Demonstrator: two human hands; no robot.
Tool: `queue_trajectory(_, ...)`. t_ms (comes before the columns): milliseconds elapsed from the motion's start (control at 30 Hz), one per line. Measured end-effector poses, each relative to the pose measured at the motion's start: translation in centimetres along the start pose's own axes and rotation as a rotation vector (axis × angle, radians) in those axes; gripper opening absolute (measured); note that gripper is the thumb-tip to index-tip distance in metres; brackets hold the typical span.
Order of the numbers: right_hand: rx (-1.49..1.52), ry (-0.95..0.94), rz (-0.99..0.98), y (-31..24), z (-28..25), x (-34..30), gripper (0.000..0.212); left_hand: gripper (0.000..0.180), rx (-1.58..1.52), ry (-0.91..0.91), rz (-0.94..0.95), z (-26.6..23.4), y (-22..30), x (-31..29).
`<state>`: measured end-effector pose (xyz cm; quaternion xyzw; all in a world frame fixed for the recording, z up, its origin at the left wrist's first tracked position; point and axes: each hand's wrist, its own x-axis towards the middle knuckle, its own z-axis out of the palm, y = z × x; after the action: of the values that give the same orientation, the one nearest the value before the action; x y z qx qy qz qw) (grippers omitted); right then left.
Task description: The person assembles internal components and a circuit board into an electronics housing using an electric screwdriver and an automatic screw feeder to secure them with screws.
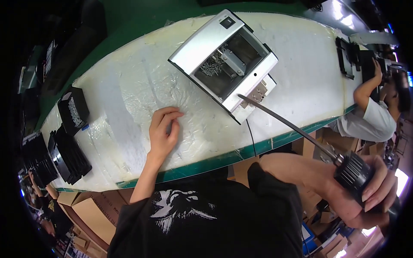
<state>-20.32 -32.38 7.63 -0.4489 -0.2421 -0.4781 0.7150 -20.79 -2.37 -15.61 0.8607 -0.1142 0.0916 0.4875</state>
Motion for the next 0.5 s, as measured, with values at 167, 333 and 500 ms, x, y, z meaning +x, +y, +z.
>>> queue_trajectory(167, -0.086, -0.291, 0.013, 3.5, 3.5, -0.6, 0.050, 0.024, -0.018, 0.024, -0.037, 0.3, 0.4, 0.2)
queue_trajectory(333, -0.003, -0.563, 0.104, 7.6, 5.4, -2.0, 0.069, 0.023, 0.000, 0.037, -0.029, -0.1, 0.4, 0.6)
queue_trajectory(500, -0.227, -0.666, 0.310, 7.0, 4.4, -1.1, 0.069, 0.023, -0.019, 0.040, -0.050, 0.0, 0.2, 0.6)
